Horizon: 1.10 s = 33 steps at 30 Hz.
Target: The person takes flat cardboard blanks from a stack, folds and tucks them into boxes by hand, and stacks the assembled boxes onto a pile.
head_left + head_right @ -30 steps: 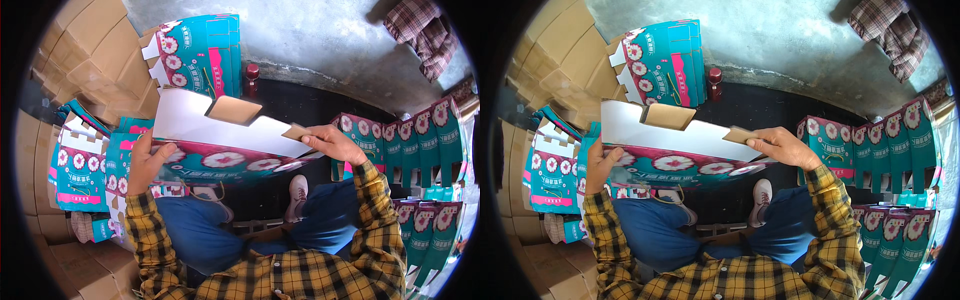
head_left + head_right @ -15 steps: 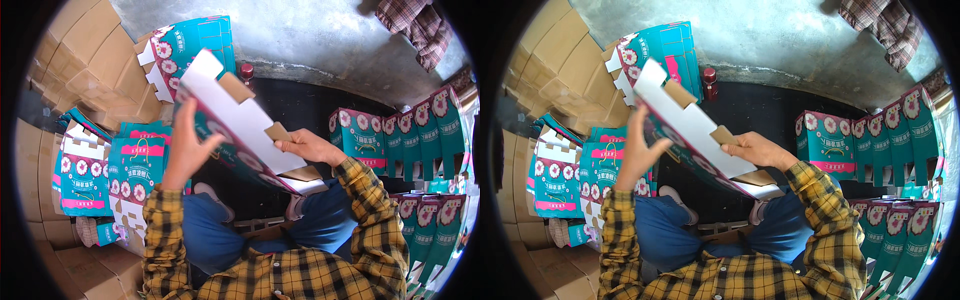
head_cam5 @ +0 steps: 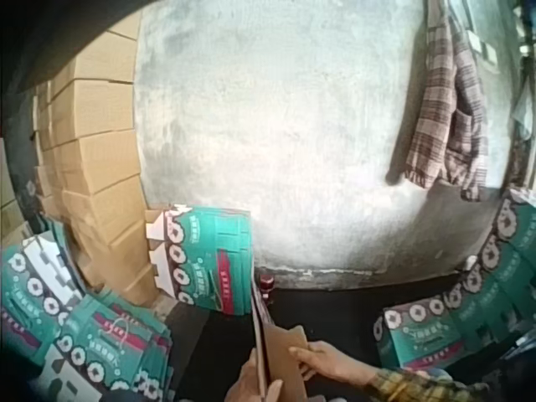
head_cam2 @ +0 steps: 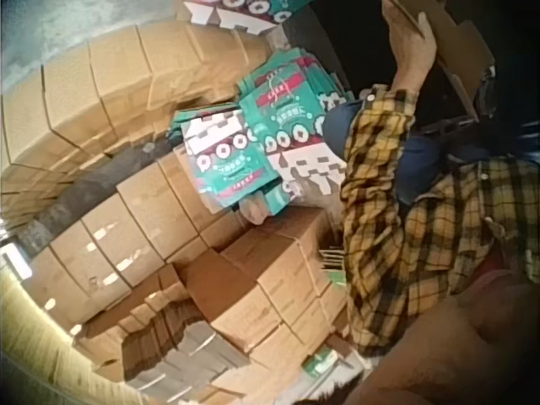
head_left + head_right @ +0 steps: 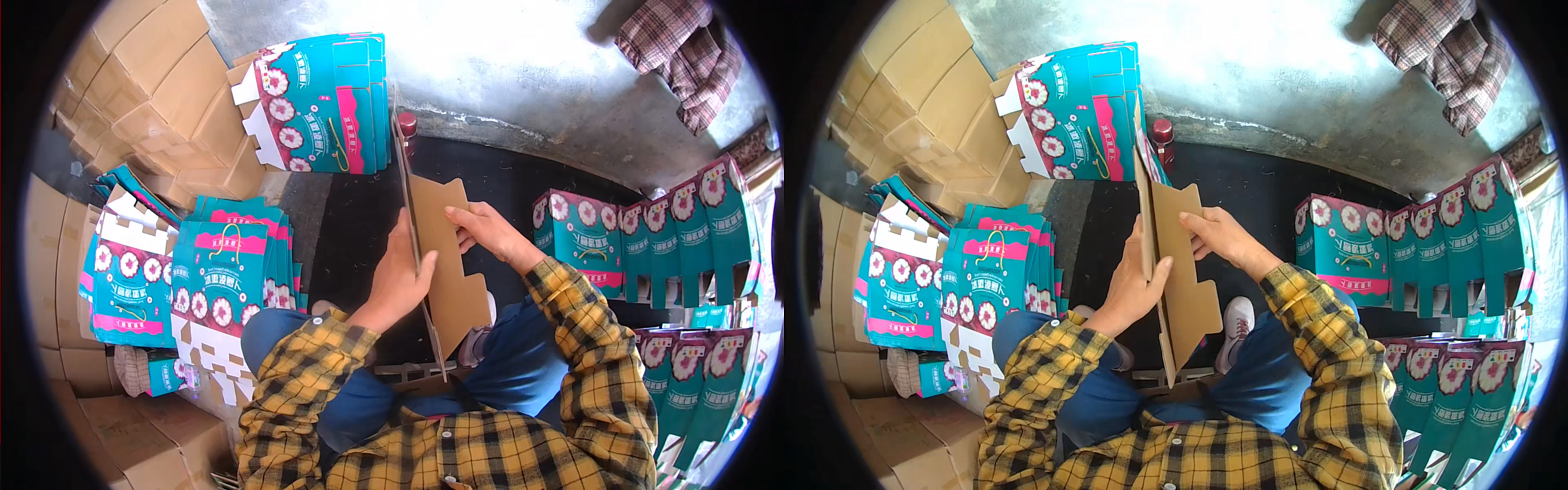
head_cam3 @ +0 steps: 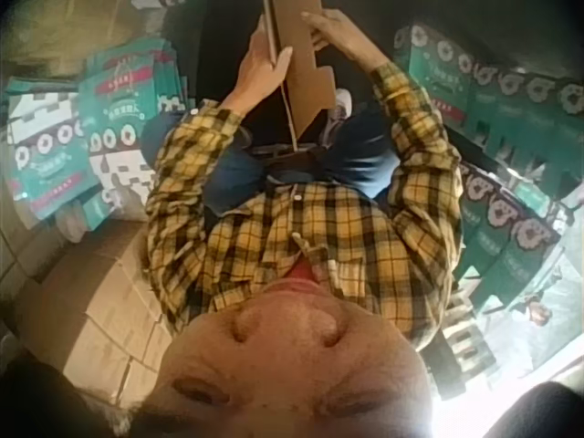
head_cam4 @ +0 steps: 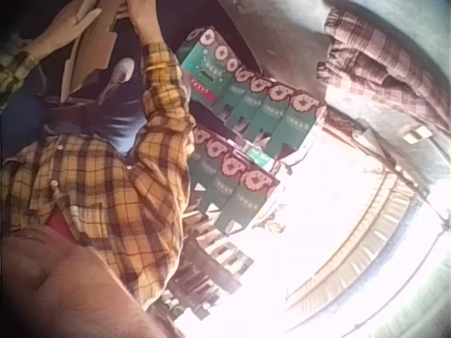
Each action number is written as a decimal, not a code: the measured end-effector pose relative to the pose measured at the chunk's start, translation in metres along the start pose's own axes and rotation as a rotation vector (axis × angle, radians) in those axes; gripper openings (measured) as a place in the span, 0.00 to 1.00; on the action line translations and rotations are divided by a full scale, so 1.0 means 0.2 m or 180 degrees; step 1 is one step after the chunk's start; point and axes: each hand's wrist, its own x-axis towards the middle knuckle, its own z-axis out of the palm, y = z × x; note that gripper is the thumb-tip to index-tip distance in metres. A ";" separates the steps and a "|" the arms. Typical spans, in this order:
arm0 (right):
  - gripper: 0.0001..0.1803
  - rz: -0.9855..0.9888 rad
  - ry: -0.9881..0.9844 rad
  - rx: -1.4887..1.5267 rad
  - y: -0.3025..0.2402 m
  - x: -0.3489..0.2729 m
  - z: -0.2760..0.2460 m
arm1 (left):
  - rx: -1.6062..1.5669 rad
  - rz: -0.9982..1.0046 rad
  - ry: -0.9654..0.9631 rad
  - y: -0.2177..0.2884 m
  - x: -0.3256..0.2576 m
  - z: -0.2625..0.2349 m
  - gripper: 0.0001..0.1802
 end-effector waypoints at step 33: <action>0.27 -0.0321 0.1850 -0.1642 0.21 0.15 -0.52 | 0.1955 0.0846 -0.1032 -0.08 -0.28 0.03 0.43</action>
